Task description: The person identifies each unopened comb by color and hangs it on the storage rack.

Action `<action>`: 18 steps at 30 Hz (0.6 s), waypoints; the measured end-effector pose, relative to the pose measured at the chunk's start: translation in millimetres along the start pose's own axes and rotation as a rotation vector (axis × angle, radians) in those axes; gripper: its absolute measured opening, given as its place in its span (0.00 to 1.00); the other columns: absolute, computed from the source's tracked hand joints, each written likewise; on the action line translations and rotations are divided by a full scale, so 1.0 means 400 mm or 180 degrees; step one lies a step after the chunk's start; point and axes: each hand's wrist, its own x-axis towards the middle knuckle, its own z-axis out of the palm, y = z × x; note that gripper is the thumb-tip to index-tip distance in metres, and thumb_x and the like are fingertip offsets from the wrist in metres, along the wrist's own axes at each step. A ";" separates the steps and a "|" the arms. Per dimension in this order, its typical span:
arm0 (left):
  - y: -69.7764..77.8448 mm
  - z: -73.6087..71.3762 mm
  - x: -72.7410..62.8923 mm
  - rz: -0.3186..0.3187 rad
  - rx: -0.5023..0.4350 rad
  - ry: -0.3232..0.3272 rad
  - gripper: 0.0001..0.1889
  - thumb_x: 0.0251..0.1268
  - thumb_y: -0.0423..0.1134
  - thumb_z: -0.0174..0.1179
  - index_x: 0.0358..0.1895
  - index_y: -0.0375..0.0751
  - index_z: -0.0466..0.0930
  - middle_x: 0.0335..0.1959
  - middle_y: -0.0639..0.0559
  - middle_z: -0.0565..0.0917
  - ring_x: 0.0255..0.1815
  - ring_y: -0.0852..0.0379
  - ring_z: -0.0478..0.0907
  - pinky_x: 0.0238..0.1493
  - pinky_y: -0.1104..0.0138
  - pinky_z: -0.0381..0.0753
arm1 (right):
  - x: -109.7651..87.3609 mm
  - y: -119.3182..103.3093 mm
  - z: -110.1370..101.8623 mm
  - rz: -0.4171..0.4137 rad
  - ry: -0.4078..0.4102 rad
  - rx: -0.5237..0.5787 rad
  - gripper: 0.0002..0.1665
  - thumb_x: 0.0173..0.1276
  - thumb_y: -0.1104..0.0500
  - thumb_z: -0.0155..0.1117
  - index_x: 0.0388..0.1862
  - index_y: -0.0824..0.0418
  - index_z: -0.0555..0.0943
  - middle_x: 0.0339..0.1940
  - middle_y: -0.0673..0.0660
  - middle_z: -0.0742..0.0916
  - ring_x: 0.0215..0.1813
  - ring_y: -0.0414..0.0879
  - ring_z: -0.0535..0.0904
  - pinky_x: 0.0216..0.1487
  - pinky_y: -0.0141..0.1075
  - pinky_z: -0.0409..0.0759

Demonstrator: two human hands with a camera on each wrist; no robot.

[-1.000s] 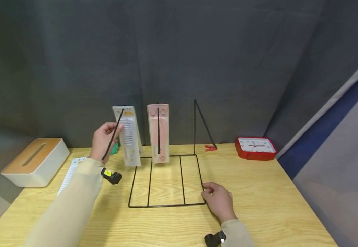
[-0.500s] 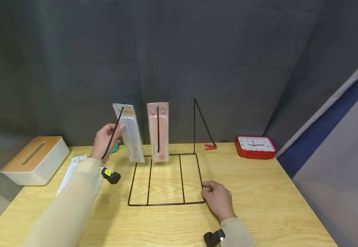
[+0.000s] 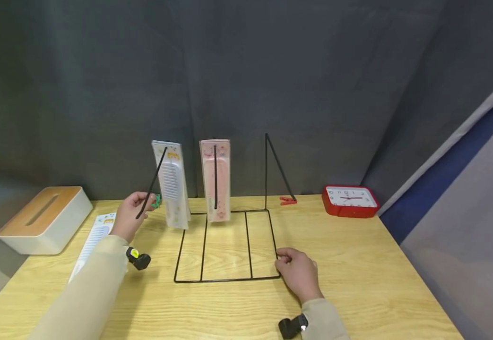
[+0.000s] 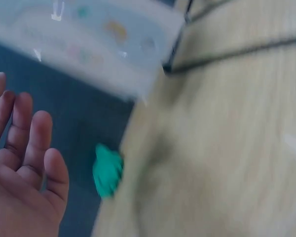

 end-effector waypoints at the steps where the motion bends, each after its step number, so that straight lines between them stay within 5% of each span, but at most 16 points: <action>1: -0.016 -0.011 -0.001 -0.0020 0.0052 0.0022 0.21 0.75 0.55 0.55 0.54 0.40 0.78 0.45 0.45 0.82 0.50 0.47 0.78 0.44 0.63 0.76 | 0.000 0.000 0.000 -0.0001 -0.0001 -0.0001 0.16 0.63 0.59 0.67 0.50 0.60 0.87 0.30 0.48 0.82 0.34 0.43 0.74 0.40 0.38 0.72; 10: -0.127 -0.108 -0.009 -0.0230 0.0405 0.0451 0.28 0.75 0.60 0.51 0.59 0.40 0.76 0.53 0.44 0.79 0.49 0.53 0.73 0.47 0.61 0.73 | 0.001 0.001 0.003 0.0004 -0.0003 -0.0009 0.16 0.63 0.59 0.68 0.50 0.60 0.87 0.30 0.48 0.82 0.34 0.43 0.74 0.40 0.38 0.72; 15: -0.180 -0.159 -0.015 -0.0342 0.0610 0.0702 0.34 0.74 0.62 0.50 0.70 0.40 0.68 0.67 0.39 0.70 0.67 0.40 0.66 0.66 0.42 0.60 | 0.002 0.002 0.003 0.0006 0.0003 -0.0008 0.16 0.63 0.59 0.67 0.50 0.59 0.87 0.30 0.48 0.82 0.34 0.43 0.75 0.40 0.38 0.72; 18: -0.214 -0.187 -0.015 -0.0539 0.0850 0.0749 0.37 0.72 0.60 0.52 0.76 0.41 0.61 0.73 0.35 0.63 0.72 0.33 0.59 0.65 0.31 0.49 | 0.002 0.001 0.002 0.0003 0.0015 0.0000 0.16 0.63 0.59 0.67 0.50 0.60 0.87 0.30 0.48 0.82 0.34 0.44 0.75 0.40 0.38 0.72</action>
